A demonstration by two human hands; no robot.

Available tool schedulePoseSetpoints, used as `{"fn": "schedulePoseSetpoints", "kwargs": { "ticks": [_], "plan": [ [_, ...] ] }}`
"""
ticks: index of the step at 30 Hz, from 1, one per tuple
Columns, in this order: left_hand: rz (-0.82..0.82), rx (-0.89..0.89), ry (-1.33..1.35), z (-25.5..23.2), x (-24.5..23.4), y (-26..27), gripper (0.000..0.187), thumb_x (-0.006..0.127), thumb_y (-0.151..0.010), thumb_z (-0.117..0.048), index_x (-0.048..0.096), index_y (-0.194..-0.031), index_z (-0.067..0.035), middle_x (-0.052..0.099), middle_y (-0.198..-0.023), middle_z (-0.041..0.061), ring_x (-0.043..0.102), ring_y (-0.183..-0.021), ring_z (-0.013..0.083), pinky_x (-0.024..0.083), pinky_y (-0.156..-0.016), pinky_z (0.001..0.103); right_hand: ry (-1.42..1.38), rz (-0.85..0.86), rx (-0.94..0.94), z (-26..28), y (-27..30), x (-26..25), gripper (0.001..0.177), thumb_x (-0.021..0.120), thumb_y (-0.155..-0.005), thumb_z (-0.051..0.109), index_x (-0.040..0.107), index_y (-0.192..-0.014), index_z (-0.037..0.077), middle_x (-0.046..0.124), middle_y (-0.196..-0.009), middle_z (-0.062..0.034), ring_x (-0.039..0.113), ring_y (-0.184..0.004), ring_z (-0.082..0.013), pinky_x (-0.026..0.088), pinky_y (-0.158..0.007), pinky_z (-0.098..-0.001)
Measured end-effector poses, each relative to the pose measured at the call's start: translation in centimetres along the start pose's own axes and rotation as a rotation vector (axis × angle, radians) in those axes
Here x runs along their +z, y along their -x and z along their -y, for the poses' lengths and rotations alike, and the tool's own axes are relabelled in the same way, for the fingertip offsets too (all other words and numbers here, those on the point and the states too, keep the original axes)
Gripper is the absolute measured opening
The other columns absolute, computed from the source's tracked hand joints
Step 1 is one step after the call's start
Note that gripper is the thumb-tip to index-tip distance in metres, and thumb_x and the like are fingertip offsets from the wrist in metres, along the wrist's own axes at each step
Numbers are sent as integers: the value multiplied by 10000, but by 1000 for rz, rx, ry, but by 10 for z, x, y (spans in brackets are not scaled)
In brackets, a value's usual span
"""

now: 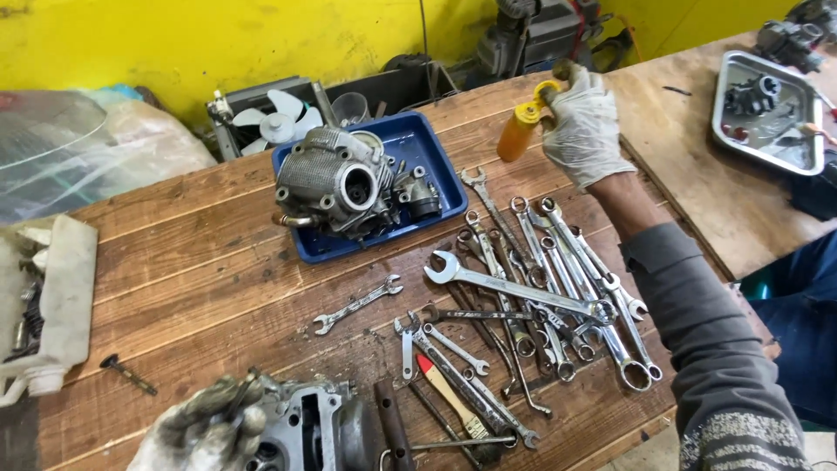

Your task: The person uses a wrench to loosen and remove a bolt from a dark mechanical component held in their left hand. After removing the bolt, they separate the component into two pieces and place the parts on the wooden workbench.

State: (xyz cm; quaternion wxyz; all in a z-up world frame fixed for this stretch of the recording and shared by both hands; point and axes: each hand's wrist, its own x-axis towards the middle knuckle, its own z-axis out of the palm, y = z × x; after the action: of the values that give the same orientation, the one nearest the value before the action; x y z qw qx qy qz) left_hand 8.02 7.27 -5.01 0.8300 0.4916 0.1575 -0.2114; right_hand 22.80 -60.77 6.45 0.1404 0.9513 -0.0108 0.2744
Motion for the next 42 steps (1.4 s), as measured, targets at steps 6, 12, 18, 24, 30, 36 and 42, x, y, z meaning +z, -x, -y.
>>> {"fn": "schedulePoseSetpoints", "kwargs": {
  "ticks": [6,12,18,24,30,36,42],
  "plan": [
    [-235,406,-144,-30,171,34,291,613,-875,123,632,-1160,174,715,-980,389,709,-754,370,558,-653,330,149,-38,-80,-2,3,1,602,668,-803,180,669,-1389,45,604,-1369,-215,592,-1085,-367,534,-791,-445],
    [-175,331,-339,-47,182,44,269,709,-869,14,731,-1136,34,823,-927,185,783,-797,230,628,-738,302,-154,-259,-189,45,3,-42,410,663,-819,-29,758,-1208,-116,610,-1300,-276,609,-1116,-415,503,-932,-428],
    [101,288,-24,-43,194,40,253,690,-899,45,664,-1148,79,773,-1030,268,760,-824,296,634,-648,331,-789,-48,-144,192,47,-186,329,579,-886,-119,642,-1184,4,607,-1042,-195,588,-904,-328,558,-721,-442],
    [201,288,118,-34,203,48,252,736,-882,0,671,-1117,67,765,-1037,236,748,-785,272,619,-635,329,-214,-476,-789,247,76,-182,772,884,-1158,552,355,-1673,328,148,-1652,-108,151,-1554,-270,171,-1294,-491],
    [211,294,155,-31,196,53,246,740,-883,10,676,-1114,63,760,-1023,215,757,-791,292,623,-666,343,-596,-295,-448,260,54,-215,369,842,-1036,425,591,-1126,171,395,-1086,8,393,-856,-115,339,-718,-332],
    [190,662,-255,-26,194,54,257,741,-903,-17,705,-1158,-16,774,-1144,108,747,-1086,216,613,-1035,336,-1700,471,1,245,77,-211,347,662,-872,-5,645,-1217,-37,613,-1145,-189,614,-1043,-285,569,-844,-353],
    [212,1067,-576,-25,186,53,259,698,-971,-38,674,-1228,-16,729,-1177,114,742,-1113,267,614,-1053,361,-2743,1020,396,256,78,-227,468,728,-815,-109,599,-1263,-60,662,-1151,-168,637,-1033,-259,511,-935,-354]
  ]
}}
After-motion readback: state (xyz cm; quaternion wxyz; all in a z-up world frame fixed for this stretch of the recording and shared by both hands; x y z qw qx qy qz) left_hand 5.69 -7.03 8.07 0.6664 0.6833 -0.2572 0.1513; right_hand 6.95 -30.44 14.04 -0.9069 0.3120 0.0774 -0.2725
